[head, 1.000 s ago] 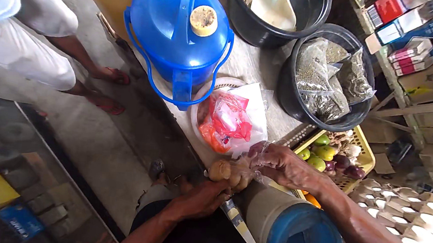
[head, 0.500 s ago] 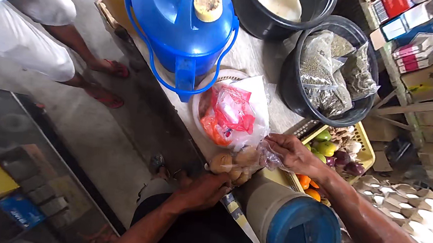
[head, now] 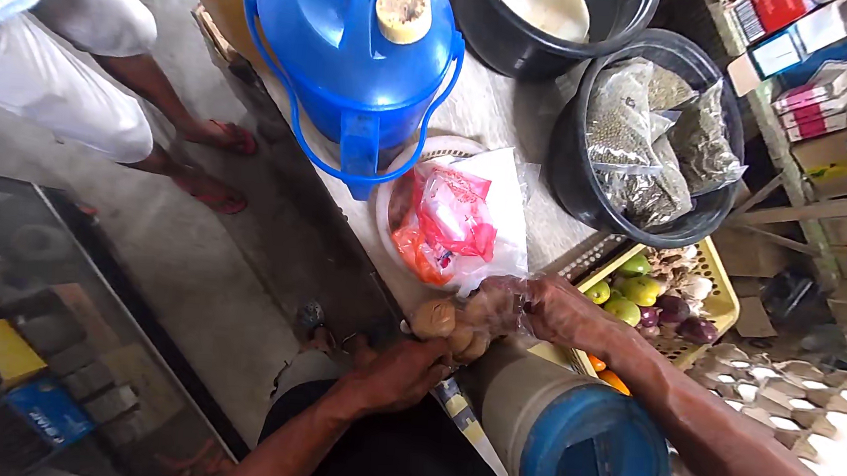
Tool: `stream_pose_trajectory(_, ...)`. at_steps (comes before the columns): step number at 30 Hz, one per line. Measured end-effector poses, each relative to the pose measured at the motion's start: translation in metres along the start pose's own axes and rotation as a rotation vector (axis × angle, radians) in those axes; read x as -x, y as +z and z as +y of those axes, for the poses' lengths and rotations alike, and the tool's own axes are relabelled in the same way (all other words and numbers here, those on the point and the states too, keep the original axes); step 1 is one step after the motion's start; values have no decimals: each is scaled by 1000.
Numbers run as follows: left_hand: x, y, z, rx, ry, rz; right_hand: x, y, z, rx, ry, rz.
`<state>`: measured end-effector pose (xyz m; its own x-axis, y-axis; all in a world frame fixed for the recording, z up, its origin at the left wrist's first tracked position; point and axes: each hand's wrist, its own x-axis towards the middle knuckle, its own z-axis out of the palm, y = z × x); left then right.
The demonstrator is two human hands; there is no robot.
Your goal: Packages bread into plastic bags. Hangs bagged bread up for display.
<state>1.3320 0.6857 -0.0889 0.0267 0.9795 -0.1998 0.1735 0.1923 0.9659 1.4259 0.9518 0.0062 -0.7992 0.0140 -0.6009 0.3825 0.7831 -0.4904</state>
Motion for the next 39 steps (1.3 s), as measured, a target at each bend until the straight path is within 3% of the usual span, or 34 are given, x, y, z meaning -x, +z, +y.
stream_pose_trajectory(7,0,3,-3,17,-17,8,0,5,0,213,-92,10)
stream_pose_trajectory(11,-1,1,0,6,-34,-20,-2,1,-15,242,9,-89)
stream_pose_trajectory(16,-2,1,-2,12,-37,-1,1,3,-17,283,-32,-26)
stream_pose_trajectory(19,0,0,-3,-14,-1,12,9,9,-14,284,-176,125)
stream_pose_trajectory(22,2,-1,-4,-31,-3,21,11,13,-23,285,-224,86)
stream_pose_trajectory(30,-5,1,-5,-34,-25,37,-4,7,0,292,64,-304)
stream_pose_trajectory(39,-7,15,4,-16,131,113,-5,22,16,290,82,-251)
